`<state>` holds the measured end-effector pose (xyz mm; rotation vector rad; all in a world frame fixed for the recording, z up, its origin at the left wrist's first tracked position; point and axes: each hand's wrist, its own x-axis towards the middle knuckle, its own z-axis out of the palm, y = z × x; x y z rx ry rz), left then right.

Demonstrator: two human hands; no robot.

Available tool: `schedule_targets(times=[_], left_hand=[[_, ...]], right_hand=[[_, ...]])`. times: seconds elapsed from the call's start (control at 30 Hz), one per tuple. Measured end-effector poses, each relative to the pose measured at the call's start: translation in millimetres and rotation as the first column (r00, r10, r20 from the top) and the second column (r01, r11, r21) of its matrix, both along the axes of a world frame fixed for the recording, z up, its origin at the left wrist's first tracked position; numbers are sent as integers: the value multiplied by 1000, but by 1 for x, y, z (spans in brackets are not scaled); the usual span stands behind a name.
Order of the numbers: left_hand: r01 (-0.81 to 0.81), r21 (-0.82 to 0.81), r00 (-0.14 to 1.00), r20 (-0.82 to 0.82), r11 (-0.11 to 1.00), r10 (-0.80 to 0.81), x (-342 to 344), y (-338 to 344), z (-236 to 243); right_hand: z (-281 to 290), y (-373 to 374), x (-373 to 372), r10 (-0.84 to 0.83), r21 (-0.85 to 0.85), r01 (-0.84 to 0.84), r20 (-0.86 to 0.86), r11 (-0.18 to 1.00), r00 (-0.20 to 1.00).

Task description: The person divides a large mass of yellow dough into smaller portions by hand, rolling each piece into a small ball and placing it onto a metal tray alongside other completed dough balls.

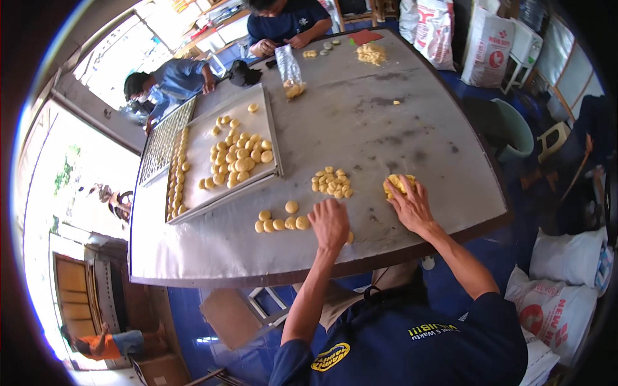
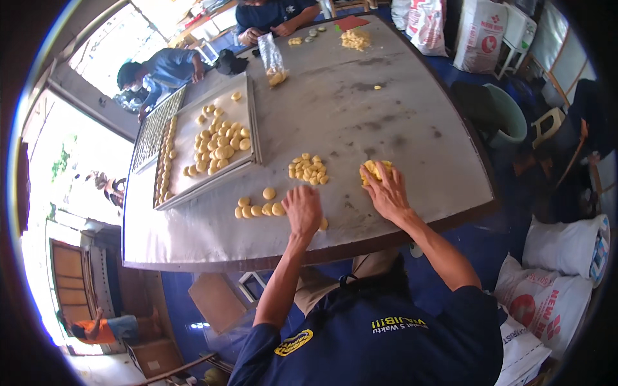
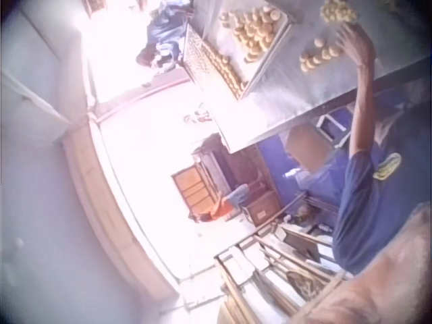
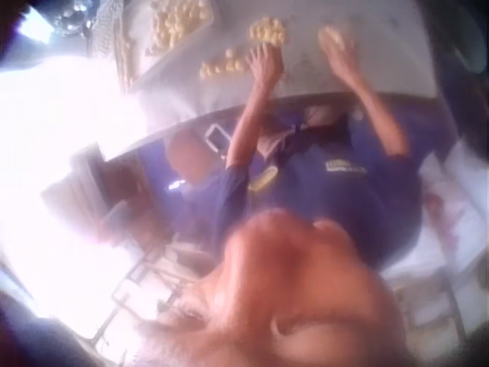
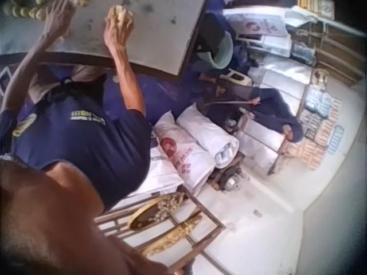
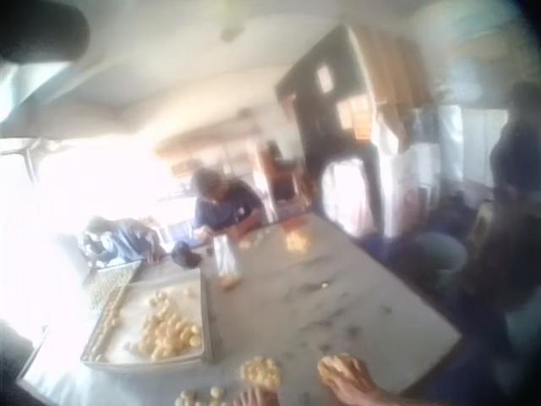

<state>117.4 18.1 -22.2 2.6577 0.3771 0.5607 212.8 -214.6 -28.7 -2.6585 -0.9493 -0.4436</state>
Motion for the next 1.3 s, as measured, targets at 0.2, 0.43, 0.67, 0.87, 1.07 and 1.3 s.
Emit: schedule_targets(times=[0.2, 0.43, 0.67, 0.87, 1.07, 1.3], left_hand=[[50, -53, 997, -57, 997, -53, -18, 7, -8], [-34, -352, 973, -226, 935, -50, -99, 19, 0], [101, 92, 993, 45, 991, -105, -18, 54, 1], [328, 161, 945, -34, 931, -327, -20, 69, -59], [239, 283, 947, 144, 929, -287, -82, -1, -17], [173, -14, 898, -409, 985, -164, -13, -1, 24]], right_hand=[[16, -16, 29, -15, 40, 26, -253, 999, 967], [-11, -12, 12, -14, 216, 71, -255, 974, 967], [10, 13, 9, -113, 171, 116, -29, 978, 993], [11, 18, -19, 76, 145, -77, 14, 986, 997], [18, -12, -50, 98, 1, -98, -74, 995, 992], [9, -9, -17, 3, 227, 104, -427, 968, 904]])
